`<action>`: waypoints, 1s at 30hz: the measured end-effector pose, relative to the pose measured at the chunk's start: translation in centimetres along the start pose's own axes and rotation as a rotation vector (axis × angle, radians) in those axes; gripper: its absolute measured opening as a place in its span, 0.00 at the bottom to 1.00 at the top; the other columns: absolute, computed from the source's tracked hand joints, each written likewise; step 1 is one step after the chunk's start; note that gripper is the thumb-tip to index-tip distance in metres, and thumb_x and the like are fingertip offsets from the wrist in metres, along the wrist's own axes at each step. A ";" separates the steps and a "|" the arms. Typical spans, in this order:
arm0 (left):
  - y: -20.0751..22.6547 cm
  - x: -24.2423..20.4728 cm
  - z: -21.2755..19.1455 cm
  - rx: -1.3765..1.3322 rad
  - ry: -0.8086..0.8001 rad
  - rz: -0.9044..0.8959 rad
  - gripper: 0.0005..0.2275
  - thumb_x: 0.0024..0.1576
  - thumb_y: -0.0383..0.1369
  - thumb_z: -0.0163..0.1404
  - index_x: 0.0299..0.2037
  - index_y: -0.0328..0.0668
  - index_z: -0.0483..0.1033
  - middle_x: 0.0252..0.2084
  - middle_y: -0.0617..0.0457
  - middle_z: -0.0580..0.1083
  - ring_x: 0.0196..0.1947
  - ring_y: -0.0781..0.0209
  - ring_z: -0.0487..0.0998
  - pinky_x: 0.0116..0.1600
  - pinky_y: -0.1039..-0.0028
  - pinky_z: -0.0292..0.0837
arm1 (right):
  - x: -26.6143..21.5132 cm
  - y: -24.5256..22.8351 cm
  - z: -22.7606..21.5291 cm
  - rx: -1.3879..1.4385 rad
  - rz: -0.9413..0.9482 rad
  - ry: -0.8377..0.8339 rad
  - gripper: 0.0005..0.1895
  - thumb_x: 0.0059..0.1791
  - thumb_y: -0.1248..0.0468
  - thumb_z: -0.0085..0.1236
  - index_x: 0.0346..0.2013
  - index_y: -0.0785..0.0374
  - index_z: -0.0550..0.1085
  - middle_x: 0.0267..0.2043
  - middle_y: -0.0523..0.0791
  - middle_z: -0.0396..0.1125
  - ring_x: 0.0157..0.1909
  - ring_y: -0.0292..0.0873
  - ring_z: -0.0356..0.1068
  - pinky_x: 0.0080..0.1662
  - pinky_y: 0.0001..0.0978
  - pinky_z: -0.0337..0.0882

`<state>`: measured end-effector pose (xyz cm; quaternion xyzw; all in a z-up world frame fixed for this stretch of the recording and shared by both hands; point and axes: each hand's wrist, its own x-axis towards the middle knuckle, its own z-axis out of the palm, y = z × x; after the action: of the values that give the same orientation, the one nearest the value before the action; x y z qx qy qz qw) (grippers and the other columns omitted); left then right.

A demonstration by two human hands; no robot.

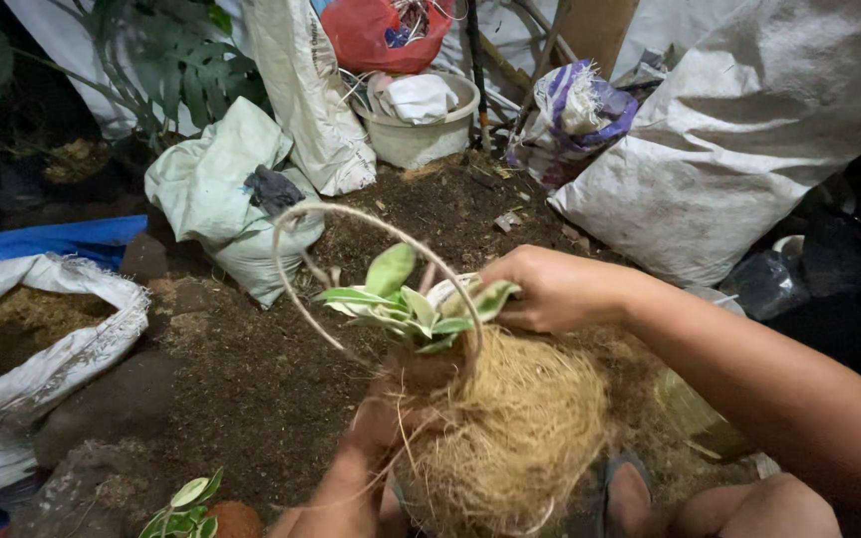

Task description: The person arranges a variegated leafy plant into a circular wire frame filled with coconut coir. They pack the coir around the plant base, adjust the leaves, and then use a dark cloth to wipe the exterior of the coir ball.

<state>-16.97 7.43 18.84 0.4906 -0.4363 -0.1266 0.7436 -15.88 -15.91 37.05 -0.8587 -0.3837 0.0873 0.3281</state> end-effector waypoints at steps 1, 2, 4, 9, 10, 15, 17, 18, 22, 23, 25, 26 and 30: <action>-0.3 -0.3 -0.5 0.315 0.010 0.139 0.34 0.55 0.39 0.63 0.70 0.46 0.59 0.61 0.50 0.72 0.61 0.57 0.72 0.65 0.60 0.72 | -0.1 0.2 -0.1 -0.031 0.026 0.015 0.12 0.46 0.70 0.59 0.45 0.63 0.78 0.39 0.48 0.77 0.39 0.43 0.77 0.44 0.36 0.75; -0.6 -0.7 -1.0 0.629 0.021 0.278 0.36 0.53 0.41 0.63 0.70 0.46 0.59 0.61 0.52 0.72 0.63 0.56 0.72 0.68 0.57 0.67 | -0.3 0.5 -0.2 -0.062 0.053 0.031 0.10 0.47 0.69 0.58 0.43 0.63 0.78 0.36 0.48 0.76 0.37 0.43 0.76 0.43 0.37 0.74; -1.2 -0.7 -1.3 0.882 0.027 0.403 0.36 0.55 0.43 0.62 0.71 0.45 0.57 0.64 0.53 0.71 0.66 0.55 0.71 0.72 0.55 0.63 | -0.8 1.8 -0.6 -0.115 0.113 0.060 0.08 0.47 0.68 0.58 0.41 0.63 0.78 0.34 0.46 0.75 0.36 0.42 0.75 0.42 0.36 0.74; -1.6 -0.1 -1.2 0.225 0.074 0.174 0.18 0.63 0.41 0.61 0.61 0.49 0.76 0.67 0.53 0.74 0.69 0.53 0.72 0.75 0.56 0.72 | -2.8 9.0 -0.2 -0.012 0.517 0.308 0.10 0.53 0.64 0.56 0.45 0.62 0.80 0.31 0.50 0.72 0.33 0.47 0.67 0.37 0.42 0.69; -1.2 -0.1 -1.3 0.391 0.110 0.110 0.18 0.62 0.42 0.59 0.61 0.49 0.76 0.68 0.52 0.72 0.70 0.53 0.70 0.74 0.56 0.69 | -3.3 10.7 1.0 0.061 0.540 0.398 0.09 0.54 0.64 0.55 0.44 0.63 0.80 0.35 0.48 0.73 0.36 0.44 0.69 0.40 0.39 0.72; 1.8 1.3 -1.9 0.490 0.448 -0.443 0.24 0.50 0.51 0.58 0.52 0.50 0.80 0.60 0.49 0.78 0.61 0.54 0.78 0.68 0.58 0.71 | -7.3 13.9 15.2 0.379 0.535 0.632 0.14 0.48 0.66 0.57 0.47 0.64 0.79 0.43 0.46 0.78 0.42 0.43 0.77 0.46 0.35 0.78; 2.7 2.2 -2.3 0.342 0.465 -0.344 0.26 0.50 0.55 0.60 0.50 0.46 0.81 0.59 0.44 0.80 0.61 0.51 0.80 0.66 0.57 0.72 | -9.6 11.4 20.7 0.035 0.668 0.379 0.04 0.47 0.65 0.59 0.31 0.62 0.79 0.32 0.47 0.75 0.35 0.43 0.74 0.40 0.39 0.75; 3.0 2.5 -2.4 0.267 0.471 -0.294 0.27 0.50 0.57 0.60 0.49 0.43 0.81 0.58 0.41 0.80 0.61 0.49 0.81 0.65 0.56 0.73 | -10.5 9.4 22.4 -0.074 0.404 0.338 0.05 0.41 0.68 0.61 0.27 0.63 0.72 0.26 0.48 0.67 0.30 0.47 0.71 0.35 0.41 0.74; 2.8 2.6 -3.4 0.536 0.686 -0.633 0.33 0.44 0.54 0.63 0.57 0.47 0.69 0.61 0.44 0.74 0.61 0.50 0.74 0.66 0.58 0.68 | -11.7 1.3 20.2 -0.071 -0.096 -0.046 0.12 0.41 0.67 0.64 0.35 0.62 0.70 0.38 0.50 0.65 0.34 0.54 0.70 0.35 0.44 0.72; 2.3 2.4 -3.7 0.543 0.670 -0.679 0.33 0.44 0.54 0.63 0.57 0.47 0.69 0.61 0.44 0.74 0.61 0.50 0.74 0.66 0.58 0.68 | -11.6 0.2 17.7 -0.067 -0.170 -0.054 0.14 0.39 0.66 0.66 0.34 0.62 0.70 0.37 0.49 0.64 0.35 0.55 0.70 0.35 0.43 0.71; 1.1 2.0 -4.0 0.562 0.543 -0.691 0.30 0.47 0.55 0.62 0.57 0.49 0.74 0.61 0.47 0.76 0.61 0.52 0.77 0.67 0.60 0.70 | -11.2 -0.6 11.2 -0.087 -0.268 -0.047 0.17 0.36 0.64 0.68 0.32 0.62 0.68 0.34 0.48 0.63 0.34 0.54 0.68 0.34 0.42 0.70; 0.4 1.6 -4.0 0.574 0.432 -0.654 0.28 0.49 0.55 0.59 0.56 0.51 0.77 0.61 0.50 0.79 0.61 0.55 0.78 0.68 0.62 0.71 | -10.7 -0.4 7.7 -0.112 -0.291 -0.032 0.19 0.34 0.62 0.69 0.30 0.62 0.67 0.32 0.48 0.62 0.33 0.53 0.66 0.34 0.41 0.69; -1.3 0.4 -3.2 1.297 -0.072 0.119 0.17 0.62 0.32 0.52 0.58 0.72 0.78 0.67 0.54 0.74 0.65 0.54 0.74 0.66 0.63 0.70 | -5.3 4.5 1.4 -0.299 -0.152 0.436 0.05 0.48 0.74 0.57 0.34 0.63 0.71 0.31 0.48 0.66 0.32 0.45 0.68 0.36 0.37 0.71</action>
<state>-13.95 8.50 17.55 0.8102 -0.4752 0.1873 0.2874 -17.37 -21.18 32.54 -0.8649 -0.3759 -0.1821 0.2782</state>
